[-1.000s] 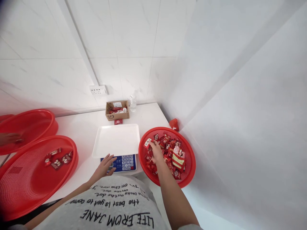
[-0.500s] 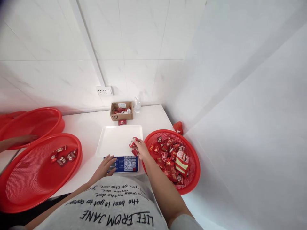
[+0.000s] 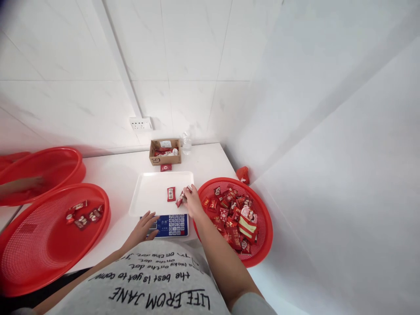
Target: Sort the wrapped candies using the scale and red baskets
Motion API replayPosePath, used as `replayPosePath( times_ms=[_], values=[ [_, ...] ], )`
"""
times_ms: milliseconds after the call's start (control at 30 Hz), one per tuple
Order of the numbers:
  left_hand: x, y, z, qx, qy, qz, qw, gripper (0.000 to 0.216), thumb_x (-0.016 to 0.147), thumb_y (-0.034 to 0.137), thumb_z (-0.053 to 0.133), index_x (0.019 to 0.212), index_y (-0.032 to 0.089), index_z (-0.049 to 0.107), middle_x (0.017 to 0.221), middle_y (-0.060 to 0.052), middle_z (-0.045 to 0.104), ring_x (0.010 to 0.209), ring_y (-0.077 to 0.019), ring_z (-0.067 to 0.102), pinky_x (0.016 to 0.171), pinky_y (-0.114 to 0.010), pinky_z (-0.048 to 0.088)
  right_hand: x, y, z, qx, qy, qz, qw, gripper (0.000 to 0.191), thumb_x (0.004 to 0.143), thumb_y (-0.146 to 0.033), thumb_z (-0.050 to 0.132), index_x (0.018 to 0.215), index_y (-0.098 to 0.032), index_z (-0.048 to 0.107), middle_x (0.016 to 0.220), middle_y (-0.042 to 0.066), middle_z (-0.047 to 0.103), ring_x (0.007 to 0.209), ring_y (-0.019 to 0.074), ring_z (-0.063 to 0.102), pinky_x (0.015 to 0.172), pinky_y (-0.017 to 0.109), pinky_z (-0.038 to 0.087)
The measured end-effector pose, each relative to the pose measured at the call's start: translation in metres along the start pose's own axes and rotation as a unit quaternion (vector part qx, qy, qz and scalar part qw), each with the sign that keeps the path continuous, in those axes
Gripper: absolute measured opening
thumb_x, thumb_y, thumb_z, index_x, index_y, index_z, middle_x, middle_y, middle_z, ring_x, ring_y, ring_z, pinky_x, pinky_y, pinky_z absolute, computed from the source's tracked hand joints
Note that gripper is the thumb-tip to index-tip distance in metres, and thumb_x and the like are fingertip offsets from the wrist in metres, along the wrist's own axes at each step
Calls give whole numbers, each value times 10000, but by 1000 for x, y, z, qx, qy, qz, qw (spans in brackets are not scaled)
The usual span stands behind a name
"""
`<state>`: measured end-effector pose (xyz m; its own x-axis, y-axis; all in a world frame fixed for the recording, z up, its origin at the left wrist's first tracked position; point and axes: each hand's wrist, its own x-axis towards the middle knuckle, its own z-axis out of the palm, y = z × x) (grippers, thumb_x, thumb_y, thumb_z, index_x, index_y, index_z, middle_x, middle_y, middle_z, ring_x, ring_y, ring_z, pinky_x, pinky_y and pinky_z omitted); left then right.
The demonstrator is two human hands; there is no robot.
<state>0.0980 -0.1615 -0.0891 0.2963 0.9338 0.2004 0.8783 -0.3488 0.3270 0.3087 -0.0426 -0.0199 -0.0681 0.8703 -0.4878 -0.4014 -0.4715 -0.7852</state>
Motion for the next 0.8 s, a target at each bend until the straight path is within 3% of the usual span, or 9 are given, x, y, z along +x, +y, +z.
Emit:
replayPosePath(
  times_ms=[100,167,233,300,433,567,633,800],
  values=[
    [2,-1,-1,-1,-8,5,1000,407,843,395,442,1201,218,519,1257,-110,540,1239,-286,410,964,-462,410,0,-1,-13,-59,0,-61,996,542,707,-406,622,1204,-268,454,1253,65,519,1051,189,548,791,322,503],
    [4,-1,-2,-2,-14,9,1000,409,843,399,443,1198,213,524,1258,-110,540,1236,-285,413,963,-453,413,3,-2,-31,-110,43,-136,984,501,730,-417,576,1189,-240,480,1299,79,485,1127,195,502,877,333,461],
    [5,-2,-3,-2,-20,9,1000,411,842,401,444,1197,212,526,1258,-108,540,1233,-285,416,963,-447,415,9,-4,-56,-179,111,-212,954,474,765,-405,501,1198,-213,479,1293,90,490,1150,191,483,946,347,408],
    [7,-2,-3,-2,-24,8,1000,412,844,396,439,1198,203,527,1259,-111,538,1236,-288,412,964,-449,414,16,-3,-83,-284,168,-238,914,472,786,-385,441,1205,-172,483,1258,116,513,1141,203,485,975,363,372],
    [11,-2,-5,-9,-32,9,999,410,847,394,430,1197,204,528,1264,-106,534,1245,-288,398,970,-454,406,29,14,-119,-535,165,-141,816,572,757,-304,477,1283,-87,420,1326,176,427,1258,258,345,1039,379,261],
    [15,-3,-7,-16,-41,14,999,406,848,400,431,1210,237,518,1280,-87,522,1255,-274,387,975,-442,404,29,39,-122,-670,87,-72,734,618,745,-284,521,1333,-165,372,1437,115,282,1325,289,187,1049,407,189],
    [15,-4,-6,-12,-40,13,999,407,844,401,435,1203,233,523,1274,-91,526,1250,-277,393,972,-441,406,26,47,-118,-678,69,-87,726,534,758,-226,481,1289,-192,430,1413,86,331,1296,284,231,1033,410,190],
    [15,-4,-2,-2,-35,11,999,399,836,393,448,1179,212,540,1256,-105,539,1238,-281,408,964,-435,413,18,48,-117,-641,64,-125,755,343,716,-109,437,999,-189,614,1167,93,554,1097,231,435,933,329,293]
  ],
)
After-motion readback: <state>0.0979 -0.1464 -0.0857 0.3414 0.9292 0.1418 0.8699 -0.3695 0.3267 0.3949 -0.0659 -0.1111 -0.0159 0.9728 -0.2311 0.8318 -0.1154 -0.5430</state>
